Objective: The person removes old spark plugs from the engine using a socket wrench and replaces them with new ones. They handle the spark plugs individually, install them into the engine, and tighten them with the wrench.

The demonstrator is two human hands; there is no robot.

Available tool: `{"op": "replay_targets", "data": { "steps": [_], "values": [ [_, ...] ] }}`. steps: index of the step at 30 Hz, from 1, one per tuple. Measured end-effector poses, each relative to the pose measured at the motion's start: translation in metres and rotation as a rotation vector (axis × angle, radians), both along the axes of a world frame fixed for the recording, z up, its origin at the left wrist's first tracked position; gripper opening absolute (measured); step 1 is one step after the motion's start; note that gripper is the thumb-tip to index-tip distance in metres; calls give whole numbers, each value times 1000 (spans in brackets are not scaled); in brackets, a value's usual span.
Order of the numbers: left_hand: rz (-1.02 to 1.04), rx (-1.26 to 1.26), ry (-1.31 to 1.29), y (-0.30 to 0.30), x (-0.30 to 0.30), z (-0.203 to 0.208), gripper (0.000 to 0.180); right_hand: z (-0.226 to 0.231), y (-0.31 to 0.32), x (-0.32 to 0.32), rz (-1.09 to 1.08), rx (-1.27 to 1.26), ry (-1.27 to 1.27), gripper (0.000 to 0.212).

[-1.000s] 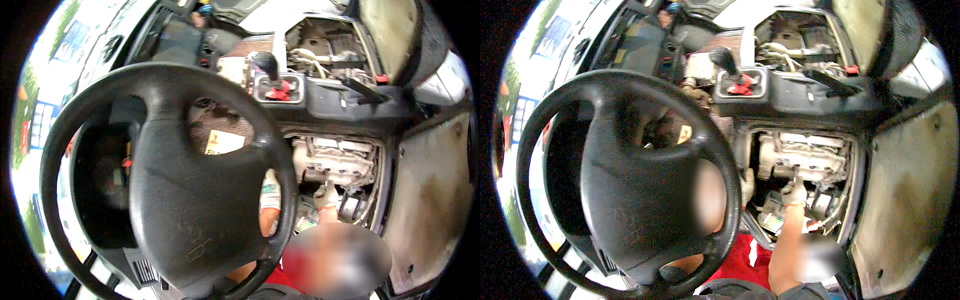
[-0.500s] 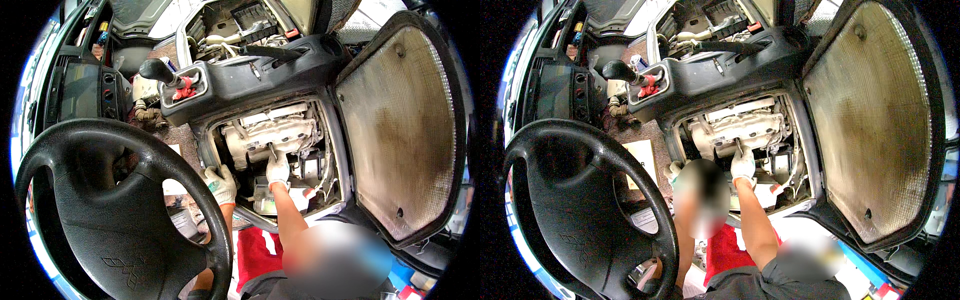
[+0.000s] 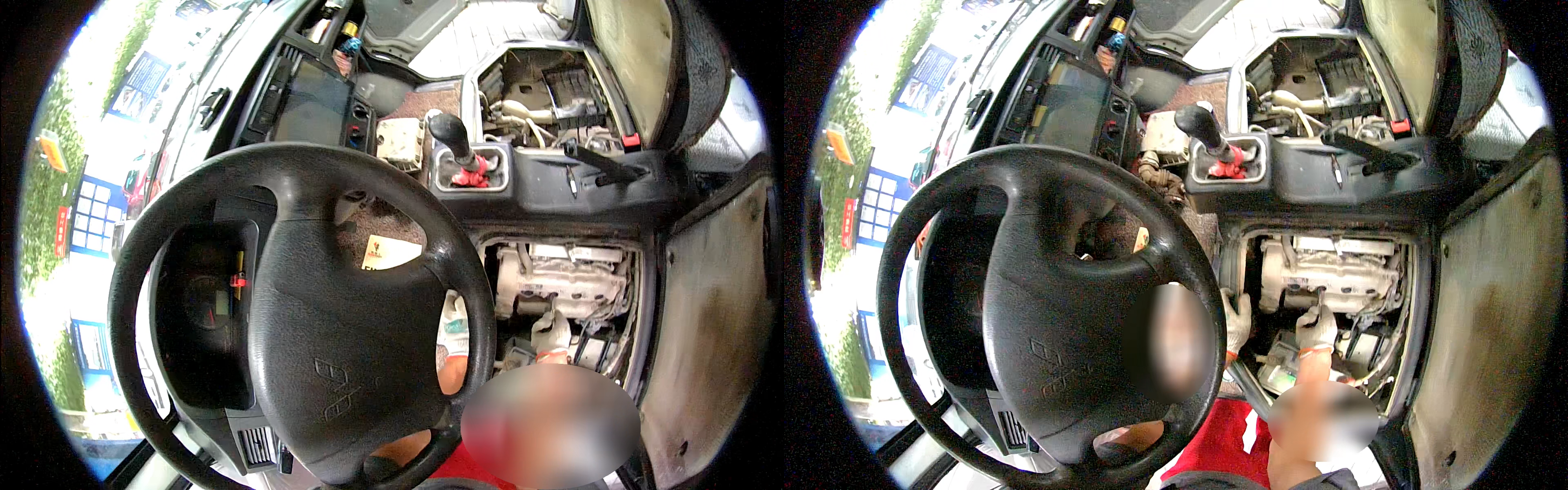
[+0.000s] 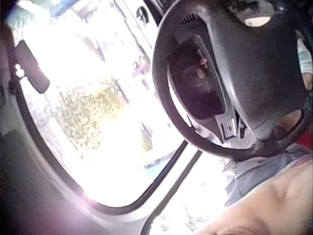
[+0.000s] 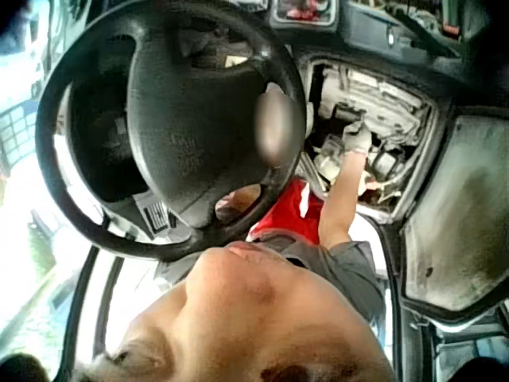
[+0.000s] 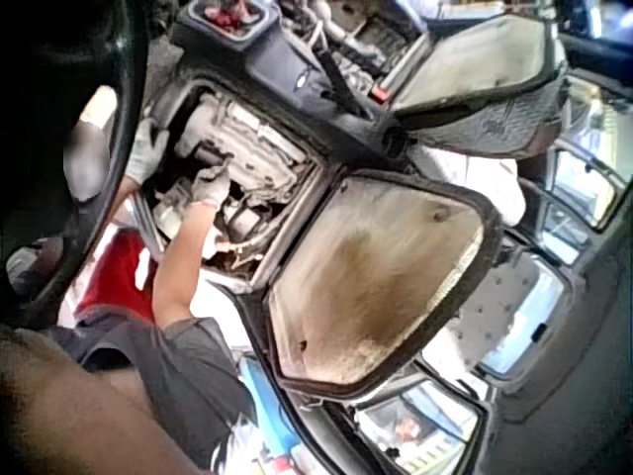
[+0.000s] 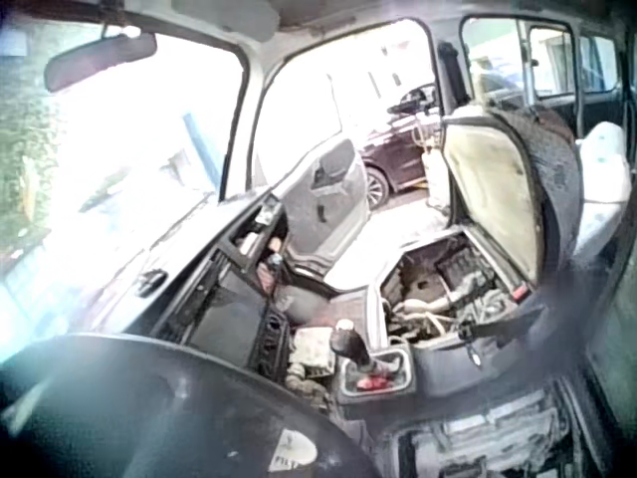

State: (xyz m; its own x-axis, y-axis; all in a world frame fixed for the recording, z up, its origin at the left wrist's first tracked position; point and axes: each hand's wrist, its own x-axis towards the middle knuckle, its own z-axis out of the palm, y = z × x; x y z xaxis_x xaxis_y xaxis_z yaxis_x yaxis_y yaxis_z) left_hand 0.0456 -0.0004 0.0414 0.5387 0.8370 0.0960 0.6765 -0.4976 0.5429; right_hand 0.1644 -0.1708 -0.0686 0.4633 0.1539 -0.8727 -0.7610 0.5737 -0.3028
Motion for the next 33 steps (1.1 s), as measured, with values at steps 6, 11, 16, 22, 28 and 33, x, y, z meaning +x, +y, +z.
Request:
{"op": "replay_targets", "data": {
  "steps": [6,11,16,22,28,33],
  "values": [
    [24,-20,-3,-2,1,4,39,-29,-9,3,267,-564,-366,23],
    [34,-24,3,4,-3,5,40,-32,-10,-6,36,-81,-82,18],
    [-2,-6,11,5,4,10,40,-38,-5,-6,65,-92,-251,21],
    [-31,14,41,4,8,7,40,-19,1,-8,310,-617,-444,24],
    [-63,52,80,-5,9,-2,40,-1,-8,1,-158,206,67,22],
    [-88,123,49,-2,5,-11,40,0,9,-11,250,-685,-428,19]
  ]
}}
